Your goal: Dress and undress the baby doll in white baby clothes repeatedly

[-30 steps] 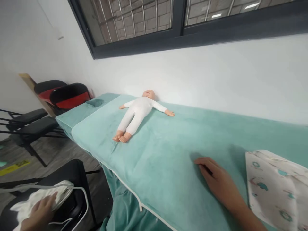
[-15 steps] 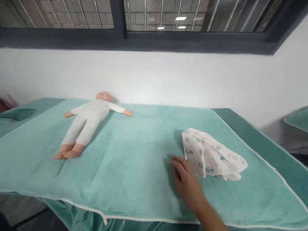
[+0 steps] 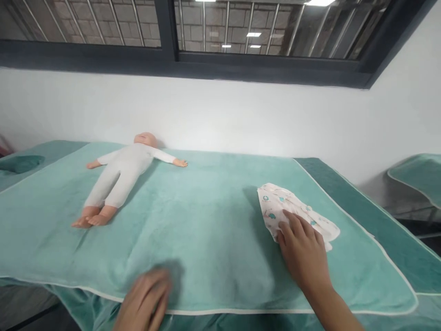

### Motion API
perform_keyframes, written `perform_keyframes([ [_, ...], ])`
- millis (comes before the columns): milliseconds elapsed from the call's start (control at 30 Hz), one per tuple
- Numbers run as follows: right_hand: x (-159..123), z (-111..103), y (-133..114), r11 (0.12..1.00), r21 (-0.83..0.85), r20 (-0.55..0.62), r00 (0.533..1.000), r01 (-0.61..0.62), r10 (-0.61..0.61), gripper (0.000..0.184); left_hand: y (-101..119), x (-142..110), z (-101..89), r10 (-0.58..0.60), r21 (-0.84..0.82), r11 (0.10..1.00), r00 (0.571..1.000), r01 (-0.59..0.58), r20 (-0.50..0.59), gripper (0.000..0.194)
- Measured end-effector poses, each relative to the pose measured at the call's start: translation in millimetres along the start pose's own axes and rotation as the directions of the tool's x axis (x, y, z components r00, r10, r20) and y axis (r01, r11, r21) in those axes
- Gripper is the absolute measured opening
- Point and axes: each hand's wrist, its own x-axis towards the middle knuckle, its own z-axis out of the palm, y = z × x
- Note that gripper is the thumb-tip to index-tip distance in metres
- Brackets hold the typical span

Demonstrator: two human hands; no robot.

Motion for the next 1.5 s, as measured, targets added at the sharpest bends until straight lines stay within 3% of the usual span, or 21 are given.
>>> perform_keyframes([
  [67,1,2,7,1.0,0.03,-0.006,1.0,0.001,-0.001,0.023,2,61,13.7,-0.017,-0.067,0.998,0.997,0.012,-0.074,0.029],
  [133,5,3,11,0.992,0.123,-0.012,1.0,-0.027,0.029,0.023,11,114,26.8,-0.093,-0.216,0.973,0.994,0.077,-0.063,0.026],
  [200,11,1,10,0.953,0.268,0.022,0.99,-0.139,0.138,0.023,22,153,41.8,-0.181,-0.39,0.905,0.983,0.168,0.003,0.024],
  [300,24,-8,-9,0.751,0.512,0.141,0.903,-0.418,0.406,0.026,38,190,66.0,-0.173,-0.675,0.641,0.926,0.364,0.335,0.034],
  [367,36,-17,-35,0.554,0.662,0.219,0.837,-0.505,0.501,0.028,43,206,77.8,-0.148,-0.772,0.433,0.882,0.465,0.448,0.044],
  [433,47,-26,-67,0.407,0.775,0.296,0.846,-0.484,0.443,0.026,44,217,82.8,-0.137,-0.825,0.255,0.864,0.504,0.485,0.051],
  [467,51,-30,-83,0.351,0.82,0.325,0.873,-0.452,0.363,0.022,42,221,82.7,-0.133,-0.839,0.186,0.859,0.511,0.494,0.052],
  [533,56,-37,-111,0.311,0.887,0.329,0.94,-0.341,0.091,0.015,37,226,79.3,-0.125,-0.844,0.112,0.85,0.524,0.511,0.053],
  [600,55,-42,-127,0.339,0.92,0.249,0.961,-0.196,-0.119,0.012,31,228,74.9,-0.106,-0.84,0.097,0.845,0.533,0.524,0.056],
  [667,48,-47,-129,0.402,0.914,0.147,0.969,-0.055,-0.201,0.009,26,228,73.0,-0.103,-0.853,0.076,0.855,0.516,0.508,0.061],
  [767,38,-50,-106,0.521,0.85,-0.023,0.995,0.071,-0.097,0.016,21,230,74.5,-0.137,-0.878,-0.035,0.868,0.477,0.477,0.061],
  [867,36,-42,-70,0.706,0.708,-0.176,0.974,0.027,0.14,0.019,21,231,75.1,-0.19,-0.883,-0.165,0.864,0.439,0.466,0.058],
  [933,38,-28,-49,0.802,0.595,-0.197,0.957,-0.055,0.212,0.024,21,230,73.0,-0.222,-0.89,-0.212,0.867,0.404,0.447,0.056],
  [1000,36,-11,-36,0.867,0.493,-0.153,0.973,-0.078,0.174,0.029,21,227,69.6,-0.26,-0.905,-0.225,0.873,0.361,0.413,0.056],
  [1100,25,5,-25,0.928,0.371,-0.124,0.992,0.037,0.01,0.026,16,223,61.6,-0.353,-0.936,-0.201,0.87,0.289,0.345,0.056],
  [1167,18,5,-13,0.943,0.313,-0.161,0.985,0.116,-0.068,0.022,5,223,51.3,-0.423,-0.955,-0.177,0.858,0.239,0.293,0.054],
  [1233,15,-1,8,0.959,0.261,-0.213,0.976,0.106,-0.05,0.018,-11,223,34.8,-0.472,-0.967,-0.157,0.845,0.2,0.252,0.048],
  [1367,21,-14,62,0.985,0.119,-0.268,0.952,-0.122,0.151,0.018,-50,214,-8.2,-0.501,-0.972,-0.064,0.836,0.225,0.227,0.037],
  [1433,27,-14,75,0.981,0.101,-0.196,0.964,-0.164,0.181,0.022,-64,207,-24.6,-0.529,-0.967,0.013,0.822,0.255,0.21,0.036],
  [1500,33,-12,69,0.975,0.181,-0.067,0.988,-0.126,0.14,0.028,-71,200,-33.5,-0.539,-0.952,0.064,0.813,0.298,0.218,0.04],
])
